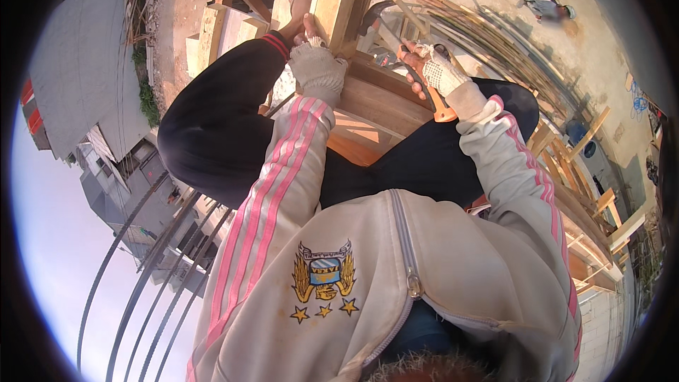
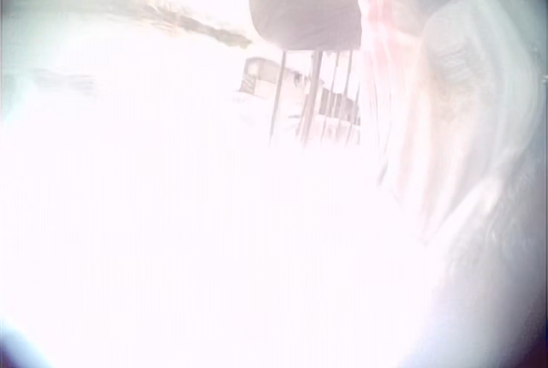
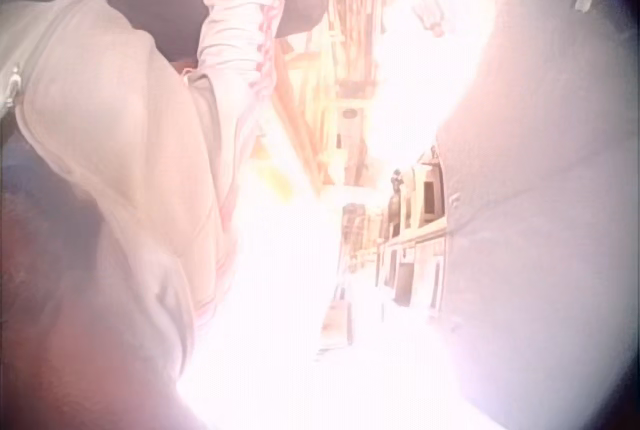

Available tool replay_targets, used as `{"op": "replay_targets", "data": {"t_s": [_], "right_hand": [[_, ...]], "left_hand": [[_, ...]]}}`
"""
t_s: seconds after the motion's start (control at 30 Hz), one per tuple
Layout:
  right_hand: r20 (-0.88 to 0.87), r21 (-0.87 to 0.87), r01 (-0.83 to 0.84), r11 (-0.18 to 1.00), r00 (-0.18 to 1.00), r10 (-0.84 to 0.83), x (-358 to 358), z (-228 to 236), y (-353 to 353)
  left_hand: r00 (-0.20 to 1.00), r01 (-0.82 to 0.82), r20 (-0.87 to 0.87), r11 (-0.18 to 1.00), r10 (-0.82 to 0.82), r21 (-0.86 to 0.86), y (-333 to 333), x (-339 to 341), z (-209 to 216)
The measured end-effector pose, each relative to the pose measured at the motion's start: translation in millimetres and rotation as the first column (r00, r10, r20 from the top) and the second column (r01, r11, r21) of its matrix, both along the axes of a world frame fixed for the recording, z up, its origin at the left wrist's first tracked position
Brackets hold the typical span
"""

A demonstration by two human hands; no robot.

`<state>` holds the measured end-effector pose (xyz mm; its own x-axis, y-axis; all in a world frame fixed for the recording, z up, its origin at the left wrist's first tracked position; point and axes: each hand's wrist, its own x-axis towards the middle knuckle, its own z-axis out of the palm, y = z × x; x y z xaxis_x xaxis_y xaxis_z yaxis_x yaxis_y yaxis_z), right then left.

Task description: The person assembles a wooden structure by hammering nails into wooden planks and sawing a plank to size. They use a hammer and a hand saw to join and cut the wood pieces.

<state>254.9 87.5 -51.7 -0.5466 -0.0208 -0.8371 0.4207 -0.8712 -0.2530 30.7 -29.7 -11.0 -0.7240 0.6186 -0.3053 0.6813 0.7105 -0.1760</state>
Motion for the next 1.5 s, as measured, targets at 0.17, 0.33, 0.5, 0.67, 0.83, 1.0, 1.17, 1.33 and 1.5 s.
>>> {"op": "replay_targets", "data": {"t_s": [0.17, 0.33, 0.5, 0.67, 0.83, 1.0, 1.17, 1.33, 1.5], "right_hand": [[-0.291, 0.424, 0.497, 0.757, 0.867, -0.405, 6, 61, 134], [-0.117, 0.262, 0.354, 0.898, 0.935, -0.335, -17, 3, 52], [-0.023, 0.100, -0.135, 0.986, 0.990, 0.138, 0, 12, 10], [-0.079, 0.508, 0.421, 0.752, 0.892, -0.445, -13, 15, 66], [0.036, -0.018, -0.158, 0.987, 0.987, 0.159, -17, 13, -5], [-0.056, 0.325, 0.070, 0.943, 0.997, -0.055, -3, 29, 30], [-0.203, -0.021, 0.647, 0.762, 0.744, -0.637, 0, -35, 64], [-0.134, -0.303, 0.238, 0.923, 0.948, -0.289, -14, -38, -30], [-0.164, -0.327, 0.288, 0.900, 0.921, -0.354, 3, 4, -16]], "left_hand": [[1.000, 0.005, 0.002, 0.999, -0.005, 0.033, -16, 2, -4], [0.999, 0.042, -0.027, 0.999, -0.041, 0.035, -2, -1, -10], [1.000, 0.008, 0.019, 0.999, -0.007, -0.042, -4, -1, -7], [0.996, 0.064, -0.057, 0.992, -0.071, -0.110, -15, 1, -17], [0.999, 0.032, -0.012, 0.982, -0.035, -0.184, -9, 3, -12], [0.999, 0.038, -0.029, 0.981, -0.044, -0.191, -12, 5, -12], [0.998, 0.051, -0.012, 0.980, -0.054, -0.192, -3, 4, -6], [0.992, 0.083, -0.086, 0.985, -0.097, -0.153, -14, 3, -19], [0.993, 0.066, 0.090, 0.996, -0.072, 0.064, -19, -21, -13]]}}
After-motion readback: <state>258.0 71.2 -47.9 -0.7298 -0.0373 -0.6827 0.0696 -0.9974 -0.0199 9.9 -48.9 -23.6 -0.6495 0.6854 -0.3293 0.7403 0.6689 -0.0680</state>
